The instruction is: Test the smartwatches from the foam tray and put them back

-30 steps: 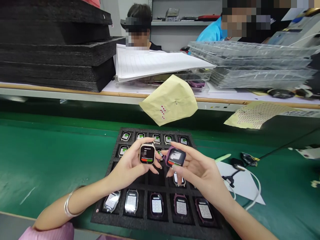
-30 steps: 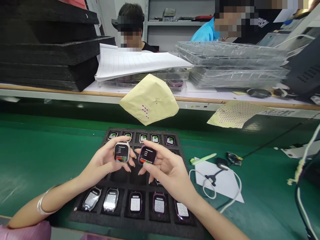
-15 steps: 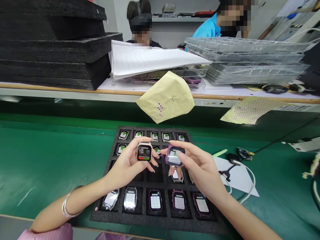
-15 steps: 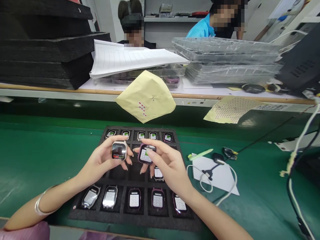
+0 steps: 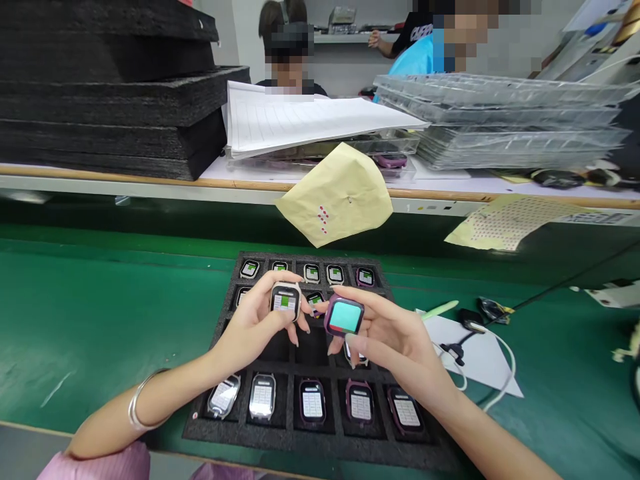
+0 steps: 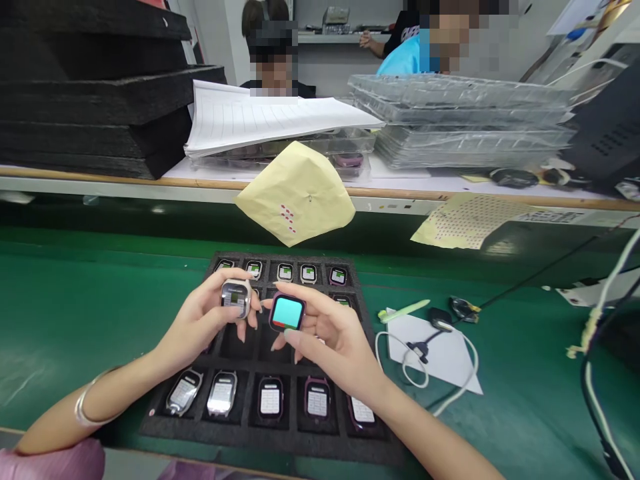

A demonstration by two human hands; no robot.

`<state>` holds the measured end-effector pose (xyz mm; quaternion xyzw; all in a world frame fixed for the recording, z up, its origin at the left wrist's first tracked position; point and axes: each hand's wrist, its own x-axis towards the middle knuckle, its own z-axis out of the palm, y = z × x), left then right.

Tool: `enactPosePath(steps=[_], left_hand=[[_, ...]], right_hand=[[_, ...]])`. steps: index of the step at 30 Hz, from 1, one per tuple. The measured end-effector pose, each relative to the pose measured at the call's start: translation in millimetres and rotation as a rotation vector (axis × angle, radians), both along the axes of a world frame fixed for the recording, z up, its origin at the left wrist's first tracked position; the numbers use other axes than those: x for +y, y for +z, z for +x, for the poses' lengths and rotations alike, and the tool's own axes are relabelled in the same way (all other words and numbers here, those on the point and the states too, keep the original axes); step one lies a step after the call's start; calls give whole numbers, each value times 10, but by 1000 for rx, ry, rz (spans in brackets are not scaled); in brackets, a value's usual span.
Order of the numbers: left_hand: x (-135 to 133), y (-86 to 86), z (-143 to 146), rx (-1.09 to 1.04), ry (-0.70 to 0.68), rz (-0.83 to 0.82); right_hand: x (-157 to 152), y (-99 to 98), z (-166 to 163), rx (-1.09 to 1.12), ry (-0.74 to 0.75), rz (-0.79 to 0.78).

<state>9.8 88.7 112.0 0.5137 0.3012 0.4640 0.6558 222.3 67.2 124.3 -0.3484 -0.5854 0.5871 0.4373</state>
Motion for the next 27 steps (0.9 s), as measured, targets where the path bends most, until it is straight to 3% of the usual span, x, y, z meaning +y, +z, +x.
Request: enactPosePath(steps=[3,17,23,27], left_hand=[[-19,8,-18,-9,-34,0],[-92,-95,-46,-11,-129,-46],[-76,-268,-176,90,-228,-91],[-26,-497,-279,387,-288,-32]], right_hand=[[10,-9,-5,-29,-42,22],[27,-47,27,-127,21,112],[77,-287,90,-420,-18,224],[115,-515,53,-702,63,389]])
